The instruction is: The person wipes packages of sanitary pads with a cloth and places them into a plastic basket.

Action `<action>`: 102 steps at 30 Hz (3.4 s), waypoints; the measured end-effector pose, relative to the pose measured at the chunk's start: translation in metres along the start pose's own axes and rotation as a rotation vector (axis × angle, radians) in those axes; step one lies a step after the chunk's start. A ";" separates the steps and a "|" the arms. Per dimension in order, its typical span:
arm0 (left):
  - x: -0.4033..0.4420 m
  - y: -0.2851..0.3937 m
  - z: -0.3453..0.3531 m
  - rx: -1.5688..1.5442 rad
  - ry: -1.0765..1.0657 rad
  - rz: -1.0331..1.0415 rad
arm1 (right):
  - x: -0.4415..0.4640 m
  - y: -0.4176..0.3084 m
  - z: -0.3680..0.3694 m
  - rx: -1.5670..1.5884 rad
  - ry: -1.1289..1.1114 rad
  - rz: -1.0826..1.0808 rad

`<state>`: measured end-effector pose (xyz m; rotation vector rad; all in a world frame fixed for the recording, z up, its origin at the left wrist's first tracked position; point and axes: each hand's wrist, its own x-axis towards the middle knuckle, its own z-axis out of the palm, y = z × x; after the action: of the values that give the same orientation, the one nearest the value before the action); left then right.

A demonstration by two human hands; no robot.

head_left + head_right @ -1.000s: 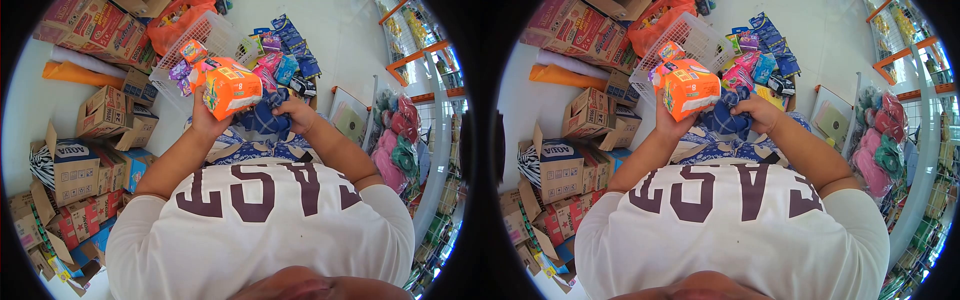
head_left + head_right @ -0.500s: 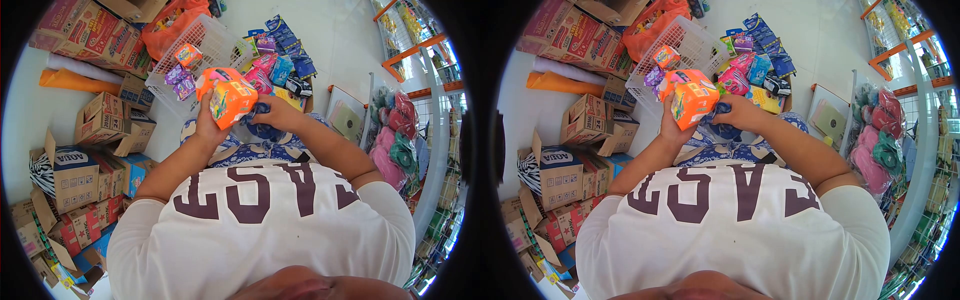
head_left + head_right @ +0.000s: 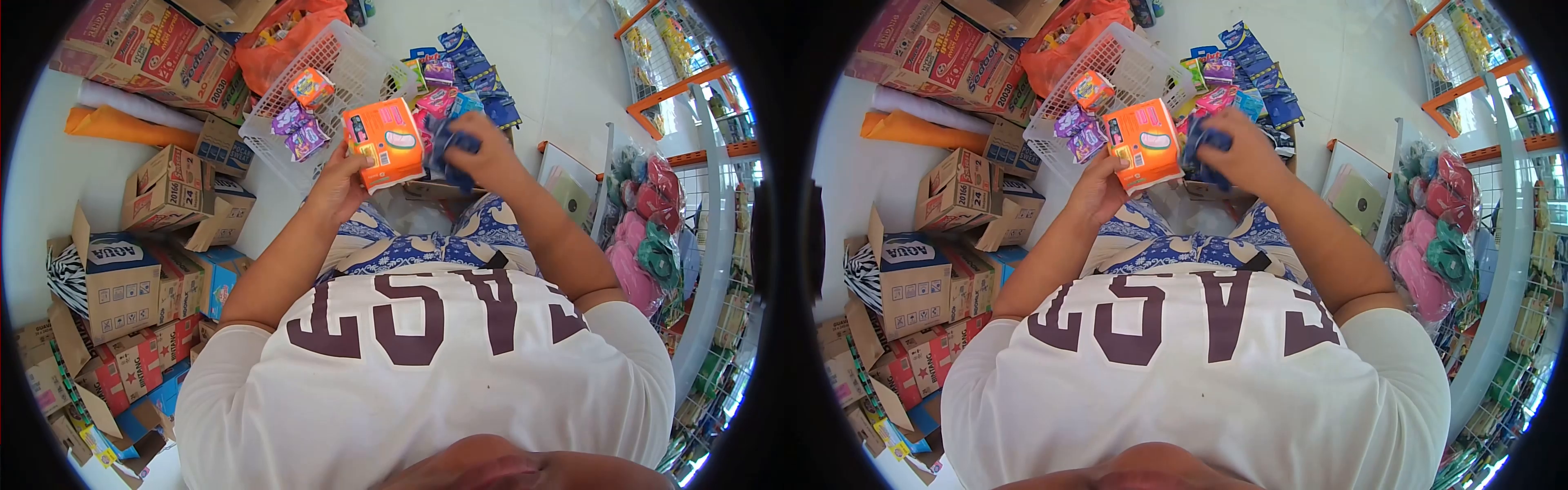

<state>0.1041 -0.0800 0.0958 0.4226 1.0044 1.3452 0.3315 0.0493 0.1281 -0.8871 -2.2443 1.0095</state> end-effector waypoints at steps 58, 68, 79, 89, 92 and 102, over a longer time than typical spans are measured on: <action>0.061 0.043 -0.071 -0.302 0.205 -0.006 | -0.025 0.063 0.060 0.799 -0.038 0.741; 0.027 -0.025 -0.007 0.552 -0.021 -0.093 | -0.011 0.024 0.045 1.447 -0.316 0.688; 0.020 -0.025 -0.001 0.073 0.074 0.120 | -0.005 0.014 0.053 0.656 -0.149 0.500; 0.022 -0.019 -0.010 -0.109 0.131 0.159 | 0.003 0.024 0.044 1.025 0.044 0.739; 0.026 -0.017 -0.032 0.175 0.091 0.227 | 0.004 0.033 0.039 1.069 0.145 0.724; 0.025 -0.012 -0.019 0.060 -0.017 -0.175 | 0.007 0.002 0.039 0.817 -0.046 0.576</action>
<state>0.0935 -0.0645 0.0677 0.3816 1.0450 1.1554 0.3014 0.0382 0.1047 -1.1146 -1.3608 2.0045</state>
